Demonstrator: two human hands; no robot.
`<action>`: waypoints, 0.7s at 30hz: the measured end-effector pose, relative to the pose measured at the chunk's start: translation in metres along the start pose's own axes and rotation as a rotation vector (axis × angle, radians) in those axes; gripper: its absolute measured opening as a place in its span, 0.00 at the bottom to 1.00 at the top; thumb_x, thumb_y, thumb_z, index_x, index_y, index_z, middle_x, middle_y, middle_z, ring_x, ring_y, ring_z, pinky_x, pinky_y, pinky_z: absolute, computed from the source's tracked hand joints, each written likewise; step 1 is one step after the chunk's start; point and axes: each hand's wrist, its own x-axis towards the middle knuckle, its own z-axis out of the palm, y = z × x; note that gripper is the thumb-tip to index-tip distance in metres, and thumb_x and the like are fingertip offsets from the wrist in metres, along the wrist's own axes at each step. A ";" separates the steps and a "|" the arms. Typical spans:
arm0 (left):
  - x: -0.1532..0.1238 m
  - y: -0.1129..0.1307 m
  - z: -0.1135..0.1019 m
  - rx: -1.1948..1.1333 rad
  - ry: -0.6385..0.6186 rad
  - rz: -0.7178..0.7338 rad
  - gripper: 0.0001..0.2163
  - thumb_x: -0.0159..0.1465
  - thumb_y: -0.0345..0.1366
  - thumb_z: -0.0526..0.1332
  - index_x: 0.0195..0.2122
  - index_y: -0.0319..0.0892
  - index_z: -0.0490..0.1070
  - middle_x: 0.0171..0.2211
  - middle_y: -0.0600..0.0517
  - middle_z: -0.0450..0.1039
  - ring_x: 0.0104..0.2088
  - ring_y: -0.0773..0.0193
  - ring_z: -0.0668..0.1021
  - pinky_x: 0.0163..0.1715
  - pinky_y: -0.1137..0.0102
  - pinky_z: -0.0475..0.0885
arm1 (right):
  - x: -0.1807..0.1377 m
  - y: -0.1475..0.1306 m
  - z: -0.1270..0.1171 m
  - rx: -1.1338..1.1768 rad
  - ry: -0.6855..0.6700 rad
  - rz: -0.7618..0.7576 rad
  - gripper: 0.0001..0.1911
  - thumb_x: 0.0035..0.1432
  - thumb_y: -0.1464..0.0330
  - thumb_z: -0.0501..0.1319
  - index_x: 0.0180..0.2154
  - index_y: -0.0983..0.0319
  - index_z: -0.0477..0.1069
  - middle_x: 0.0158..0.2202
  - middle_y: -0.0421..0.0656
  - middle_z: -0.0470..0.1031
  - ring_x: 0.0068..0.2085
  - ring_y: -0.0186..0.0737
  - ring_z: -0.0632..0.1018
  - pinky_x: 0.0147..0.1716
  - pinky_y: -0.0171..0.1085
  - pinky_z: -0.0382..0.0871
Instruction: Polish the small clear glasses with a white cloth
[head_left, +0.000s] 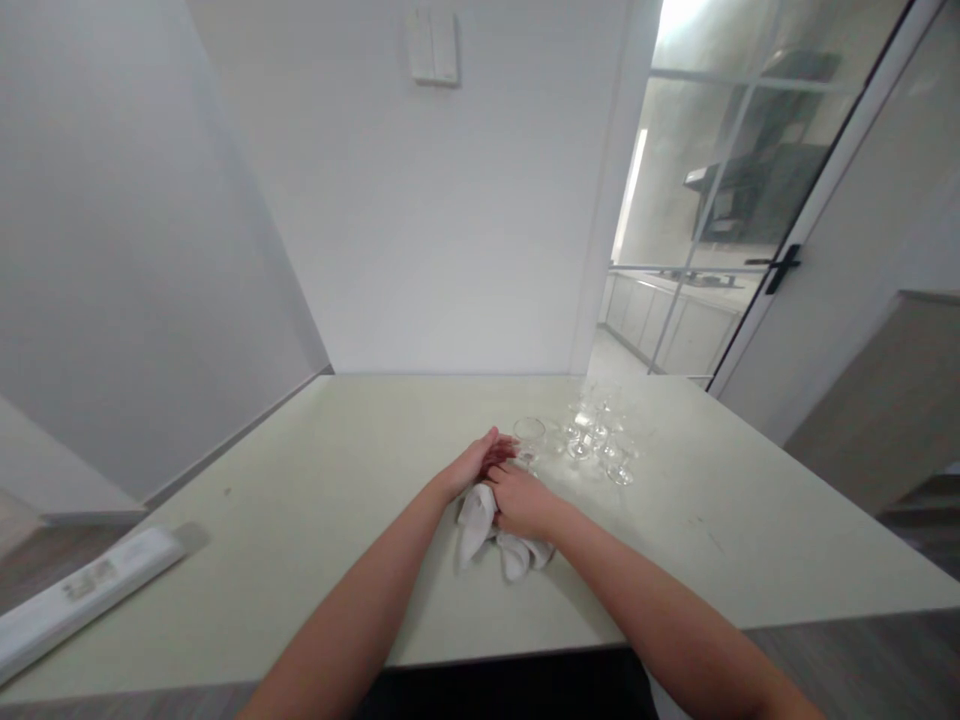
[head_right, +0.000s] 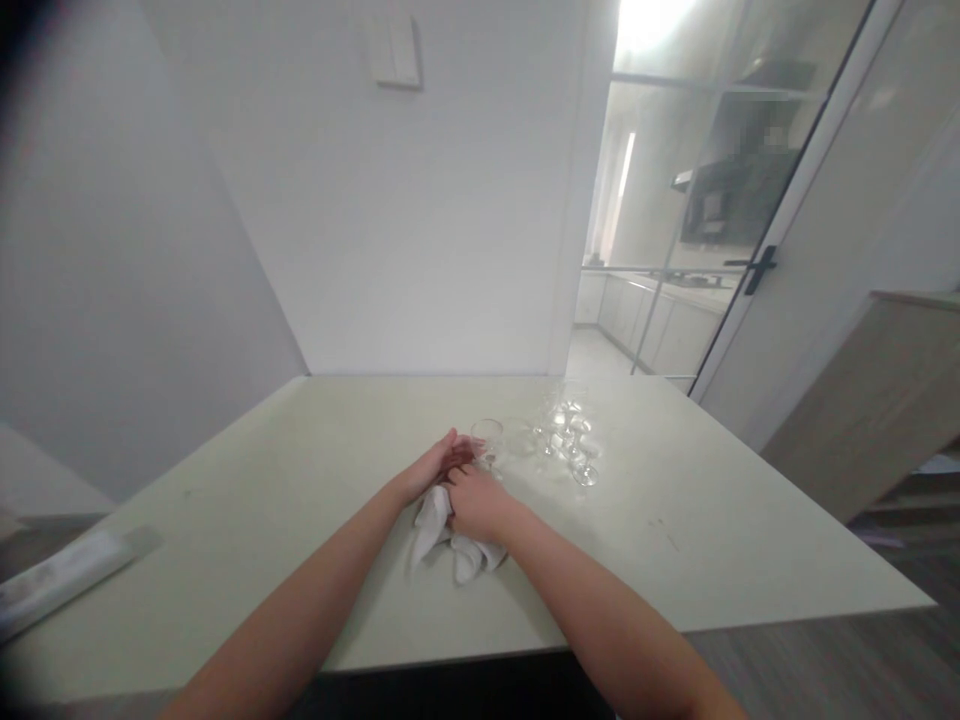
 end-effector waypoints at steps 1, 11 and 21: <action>-0.001 0.000 0.001 0.014 -0.009 0.007 0.30 0.61 0.61 0.51 0.45 0.39 0.75 0.40 0.44 0.78 0.43 0.57 0.78 0.52 0.59 0.66 | -0.001 -0.001 0.000 -0.037 -0.014 0.047 0.17 0.54 0.68 0.60 0.45 0.68 0.71 0.46 0.54 0.72 0.50 0.51 0.70 0.54 0.47 0.63; -0.008 0.004 0.011 0.217 -0.164 0.145 0.24 0.64 0.54 0.53 0.51 0.42 0.73 0.47 0.43 0.77 0.48 0.55 0.77 0.55 0.58 0.63 | 0.000 -0.019 -0.002 -0.112 -0.098 0.517 0.28 0.58 0.62 0.55 0.59 0.64 0.61 0.60 0.61 0.61 0.59 0.66 0.64 0.49 0.62 0.65; -0.010 0.003 0.011 0.284 -0.170 0.208 0.21 0.66 0.51 0.52 0.50 0.43 0.73 0.48 0.46 0.76 0.49 0.57 0.76 0.55 0.59 0.64 | -0.005 -0.026 -0.018 -0.174 -0.037 0.583 0.26 0.59 0.65 0.57 0.57 0.68 0.63 0.55 0.62 0.66 0.50 0.56 0.72 0.43 0.49 0.72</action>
